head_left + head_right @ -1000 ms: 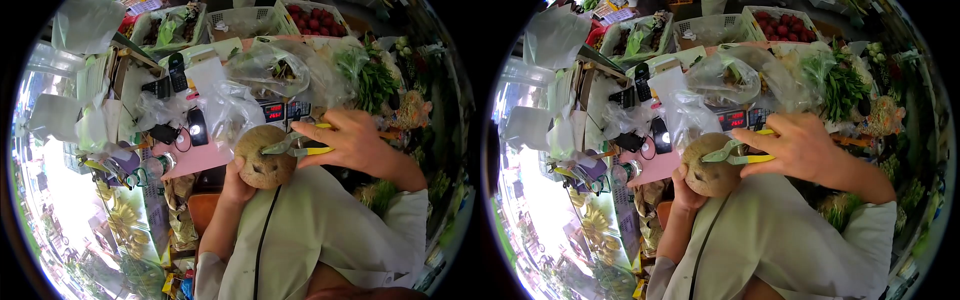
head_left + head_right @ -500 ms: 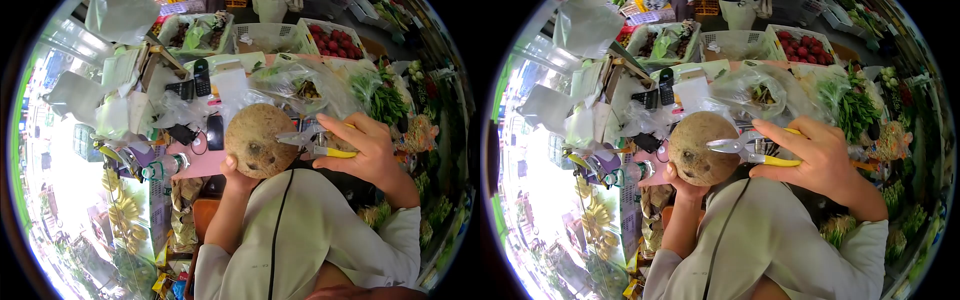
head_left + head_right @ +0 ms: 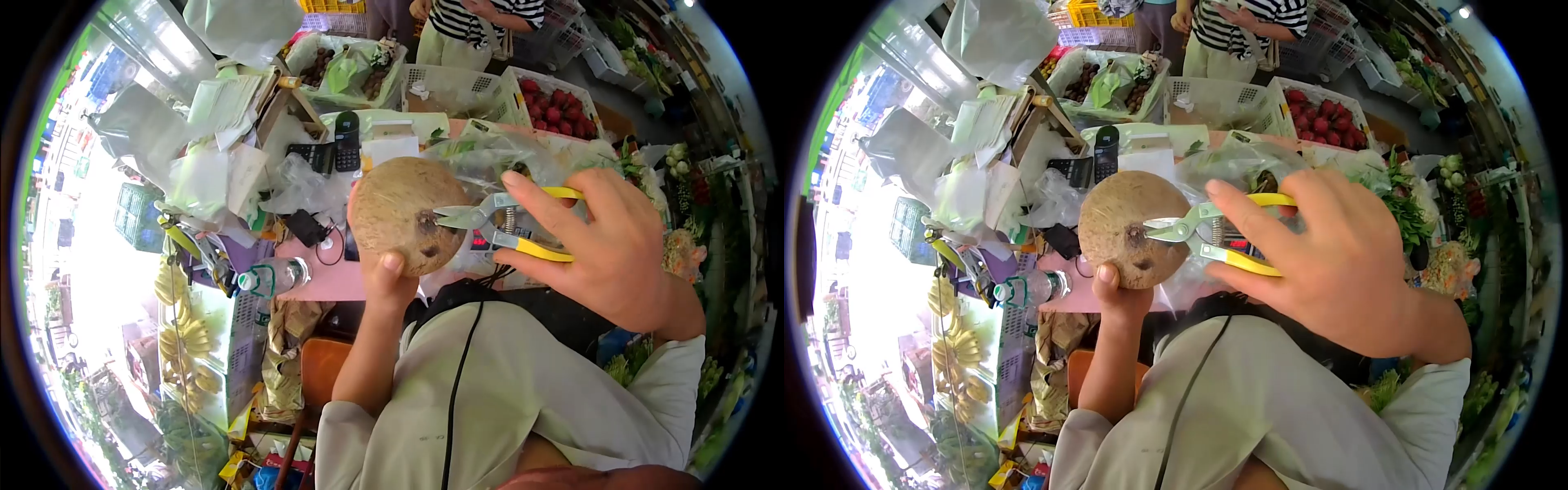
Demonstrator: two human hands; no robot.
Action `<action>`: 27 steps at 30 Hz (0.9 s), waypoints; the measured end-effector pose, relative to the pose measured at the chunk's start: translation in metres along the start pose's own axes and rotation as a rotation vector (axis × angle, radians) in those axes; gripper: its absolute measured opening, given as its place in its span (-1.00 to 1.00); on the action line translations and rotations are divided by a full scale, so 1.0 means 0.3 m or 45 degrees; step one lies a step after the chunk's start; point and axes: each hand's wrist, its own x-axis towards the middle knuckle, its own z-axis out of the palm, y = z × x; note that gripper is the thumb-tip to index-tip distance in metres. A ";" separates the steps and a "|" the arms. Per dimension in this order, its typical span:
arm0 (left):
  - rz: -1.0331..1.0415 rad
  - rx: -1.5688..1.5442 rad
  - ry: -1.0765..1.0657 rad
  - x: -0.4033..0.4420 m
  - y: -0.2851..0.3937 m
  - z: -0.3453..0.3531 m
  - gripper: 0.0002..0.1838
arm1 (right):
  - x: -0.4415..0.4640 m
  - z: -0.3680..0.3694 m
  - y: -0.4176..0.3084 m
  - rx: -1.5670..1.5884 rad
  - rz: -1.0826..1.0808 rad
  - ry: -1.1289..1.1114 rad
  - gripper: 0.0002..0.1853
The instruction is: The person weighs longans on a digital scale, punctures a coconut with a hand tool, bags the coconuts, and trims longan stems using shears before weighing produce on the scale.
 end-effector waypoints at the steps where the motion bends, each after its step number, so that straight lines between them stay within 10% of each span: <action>1: 0.026 0.008 0.008 0.014 -0.005 0.002 0.06 | 0.015 -0.004 0.001 -0.033 -0.003 -0.009 -0.19; 16: 0.439 0.611 0.121 0.114 -0.012 0.095 0.22 | 0.065 0.034 -0.020 -0.196 0.235 -0.123 -0.28; 27: 0.074 0.208 0.104 0.122 -0.034 0.137 0.06 | 0.074 0.119 0.047 -0.244 0.247 -0.031 -0.38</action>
